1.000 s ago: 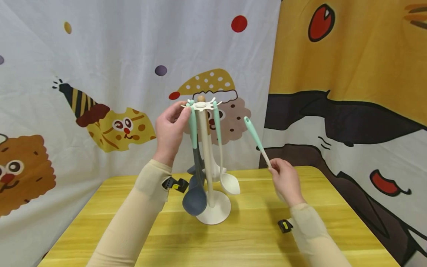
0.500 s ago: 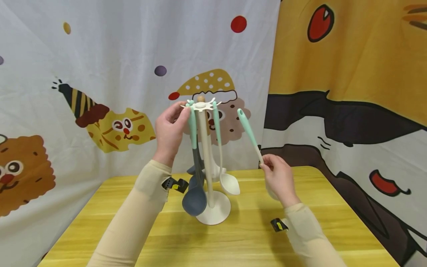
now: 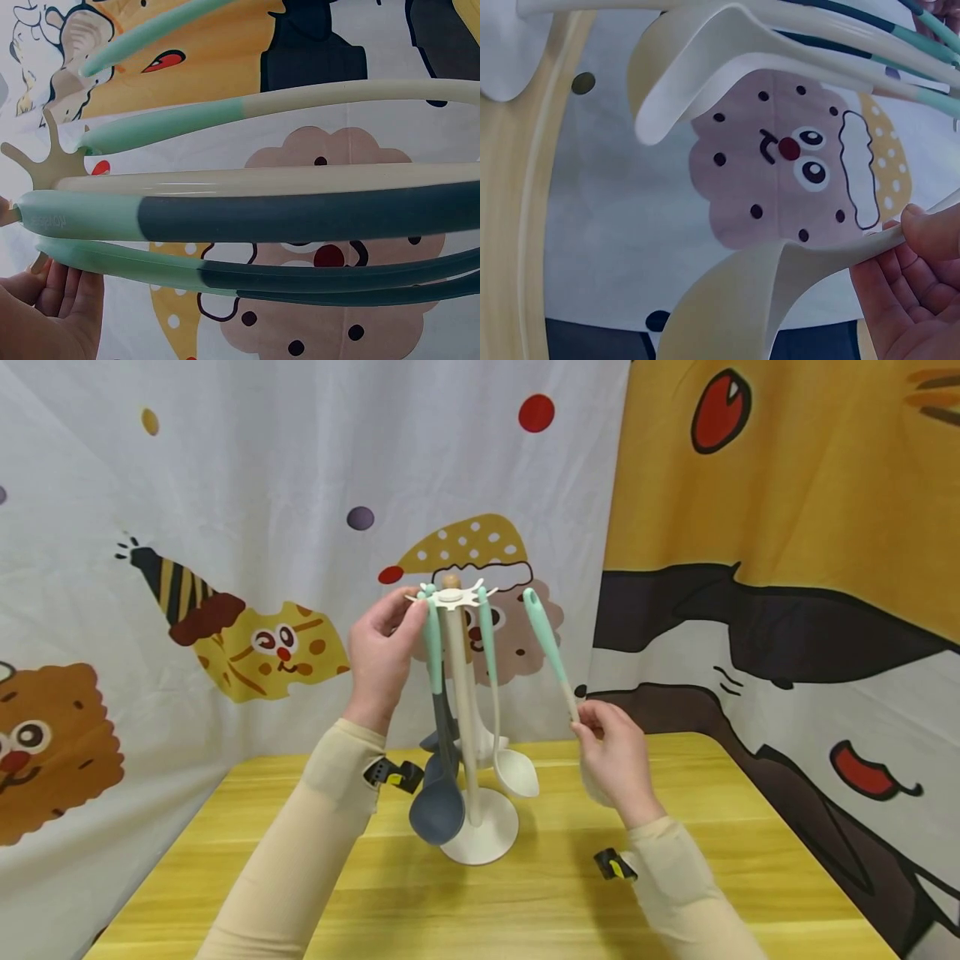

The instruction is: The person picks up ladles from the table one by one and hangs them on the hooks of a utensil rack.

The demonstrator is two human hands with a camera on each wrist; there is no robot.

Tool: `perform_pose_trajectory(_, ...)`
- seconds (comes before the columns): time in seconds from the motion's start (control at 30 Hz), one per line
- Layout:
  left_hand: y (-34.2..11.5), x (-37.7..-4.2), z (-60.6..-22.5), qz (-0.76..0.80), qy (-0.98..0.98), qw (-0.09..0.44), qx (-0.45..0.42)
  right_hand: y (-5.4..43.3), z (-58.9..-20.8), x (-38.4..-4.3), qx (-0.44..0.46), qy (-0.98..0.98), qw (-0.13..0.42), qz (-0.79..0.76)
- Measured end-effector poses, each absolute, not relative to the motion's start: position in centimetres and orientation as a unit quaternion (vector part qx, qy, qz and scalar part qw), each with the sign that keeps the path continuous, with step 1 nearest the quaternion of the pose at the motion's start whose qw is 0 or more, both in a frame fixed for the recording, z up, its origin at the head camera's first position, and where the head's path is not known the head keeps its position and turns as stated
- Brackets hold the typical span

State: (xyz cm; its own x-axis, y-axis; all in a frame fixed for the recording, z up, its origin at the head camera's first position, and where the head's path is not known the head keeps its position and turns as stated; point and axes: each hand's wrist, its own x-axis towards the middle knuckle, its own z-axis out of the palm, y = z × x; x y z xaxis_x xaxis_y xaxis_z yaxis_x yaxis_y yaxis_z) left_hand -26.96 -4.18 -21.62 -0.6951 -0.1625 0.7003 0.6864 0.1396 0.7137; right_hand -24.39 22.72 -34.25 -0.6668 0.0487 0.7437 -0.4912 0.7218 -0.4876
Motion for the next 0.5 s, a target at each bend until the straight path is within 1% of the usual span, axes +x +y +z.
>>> perform_pose_trajectory(0.2,-4.2,-26.9,-21.6,-0.628,-0.671,0.340,-0.201,21.9,-33.8,-24.0,0.141,-0.835,0.391,0.361)
perform_pose_trajectory(0.5,-4.2,-26.9,-21.6,-0.628,-0.672,0.339,-0.199,20.5,-33.4,-23.5,0.156,-0.830,0.380,0.377)
